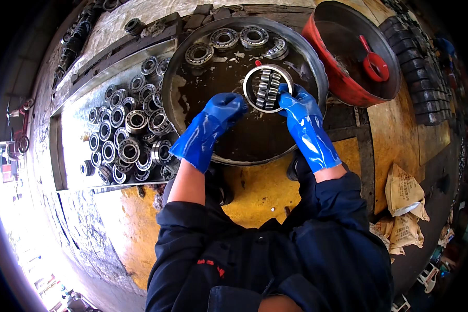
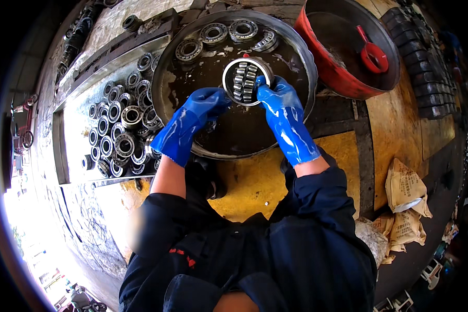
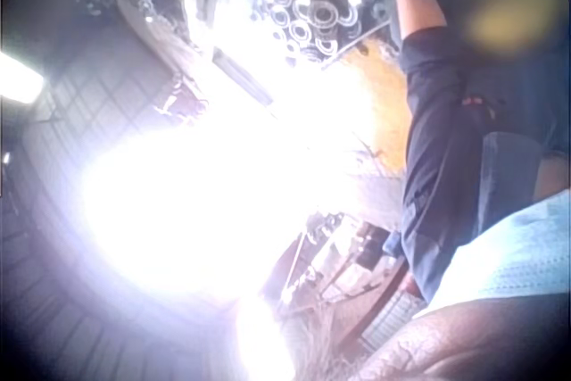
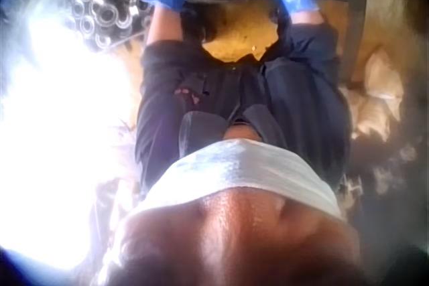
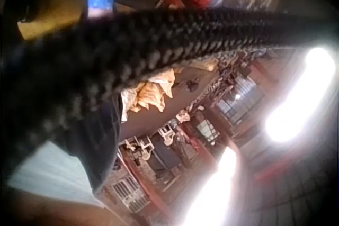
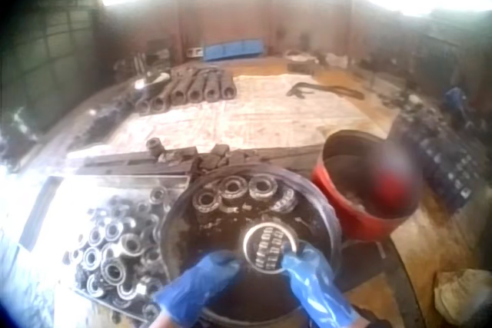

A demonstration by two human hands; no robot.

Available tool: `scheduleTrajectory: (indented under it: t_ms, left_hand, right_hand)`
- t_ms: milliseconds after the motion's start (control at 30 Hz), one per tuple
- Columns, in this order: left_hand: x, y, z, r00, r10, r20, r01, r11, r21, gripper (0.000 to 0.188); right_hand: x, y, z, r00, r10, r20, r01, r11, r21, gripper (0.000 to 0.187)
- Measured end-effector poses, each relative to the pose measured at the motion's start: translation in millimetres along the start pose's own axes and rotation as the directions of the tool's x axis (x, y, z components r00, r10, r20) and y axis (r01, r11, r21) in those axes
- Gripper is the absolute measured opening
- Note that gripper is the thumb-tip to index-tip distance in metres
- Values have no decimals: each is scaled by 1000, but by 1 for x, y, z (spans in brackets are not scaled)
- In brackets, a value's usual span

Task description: The person sits on the floor and repeatedly picks up metal bearings from a tray, dips them into a bucket of dark liquid, and rubs them with gloved hands. The person places the cleaned bearings back into the tray.

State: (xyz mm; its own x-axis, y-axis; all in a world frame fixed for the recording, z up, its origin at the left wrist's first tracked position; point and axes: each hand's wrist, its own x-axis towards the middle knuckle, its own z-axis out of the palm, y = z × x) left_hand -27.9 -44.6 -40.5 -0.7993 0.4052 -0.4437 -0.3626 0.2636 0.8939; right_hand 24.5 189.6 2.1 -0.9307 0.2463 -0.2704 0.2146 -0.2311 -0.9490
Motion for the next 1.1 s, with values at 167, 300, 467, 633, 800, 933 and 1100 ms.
scheduleTrajectory:
  t_ms: [167,300,467,633,800,933,1100]
  left_hand:
    - [-10,31,21,998,-20,53,36,950,-310,45]
    - [-5,11,42,996,-92,18,90,874,-478,42]
    - [9,-7,41,957,144,-252,-100,979,178,40]
    - [-11,26,38,846,337,-413,131,620,774,42]
    - [-12,25,33,802,484,-350,35,548,836,44]
    - [-13,24,37,872,329,-363,-110,854,509,39]
    - [-13,29,34,987,-159,-27,149,964,-220,36]
  right_hand:
    - [0,-3,-7,997,-68,30,74,958,-277,35]
    - [-14,-23,8,997,-53,57,72,903,-424,44]
    - [1,-9,7,976,-155,155,219,732,-645,43]
    - [-7,-8,9,981,-66,183,169,756,-633,47]
    - [-10,-6,4,985,88,146,9,828,-561,40]
    - [-15,-13,3,971,176,160,-96,907,-410,36]
    - [-9,-15,-1,972,189,142,-102,878,-468,39]
